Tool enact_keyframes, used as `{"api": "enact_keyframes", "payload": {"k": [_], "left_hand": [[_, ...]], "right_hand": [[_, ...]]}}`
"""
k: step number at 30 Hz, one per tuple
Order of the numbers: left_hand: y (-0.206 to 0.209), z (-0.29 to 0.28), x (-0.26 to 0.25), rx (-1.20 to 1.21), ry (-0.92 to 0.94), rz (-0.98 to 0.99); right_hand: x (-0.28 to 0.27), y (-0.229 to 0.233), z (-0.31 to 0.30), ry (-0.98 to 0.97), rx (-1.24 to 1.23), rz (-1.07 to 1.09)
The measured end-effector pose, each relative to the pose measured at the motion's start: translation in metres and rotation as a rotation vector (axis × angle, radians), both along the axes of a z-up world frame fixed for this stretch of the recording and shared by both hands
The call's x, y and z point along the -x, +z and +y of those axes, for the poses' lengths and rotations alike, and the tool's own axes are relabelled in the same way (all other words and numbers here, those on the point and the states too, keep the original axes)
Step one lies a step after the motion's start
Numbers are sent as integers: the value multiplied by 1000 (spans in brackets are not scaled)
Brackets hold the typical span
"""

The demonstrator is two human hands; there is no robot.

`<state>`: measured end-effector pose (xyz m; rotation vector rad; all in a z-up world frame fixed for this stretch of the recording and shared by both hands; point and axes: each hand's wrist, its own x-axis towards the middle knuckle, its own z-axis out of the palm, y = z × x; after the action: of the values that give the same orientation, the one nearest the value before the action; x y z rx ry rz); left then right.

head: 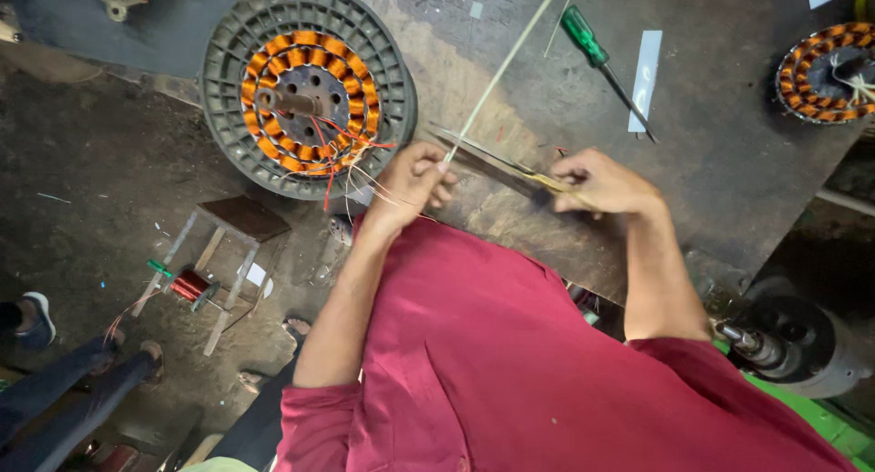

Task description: The person works on an electric motor stator, using a screwdriver to adjust copper windings and a wooden stick to separate and organize wires. They also use scissors to trim excess wire and continue manipulating the windings by hand.

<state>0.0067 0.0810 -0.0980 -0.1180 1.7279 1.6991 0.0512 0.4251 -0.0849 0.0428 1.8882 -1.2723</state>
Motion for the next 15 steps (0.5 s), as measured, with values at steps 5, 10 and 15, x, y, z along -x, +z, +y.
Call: {"api": "enact_keyframes", "payload": {"k": [5,10,15], "left_hand": [[-10,-7,1,-287,163,-259],[-17,-9,-5,-455,242,-331],[-15,-7,-2,-429,222,-312]], "right_hand": [[12,23,-41,-46,-17,98],[13,38,-57,6,-66,251],[10,33,-53,-10,-31,279]]}}
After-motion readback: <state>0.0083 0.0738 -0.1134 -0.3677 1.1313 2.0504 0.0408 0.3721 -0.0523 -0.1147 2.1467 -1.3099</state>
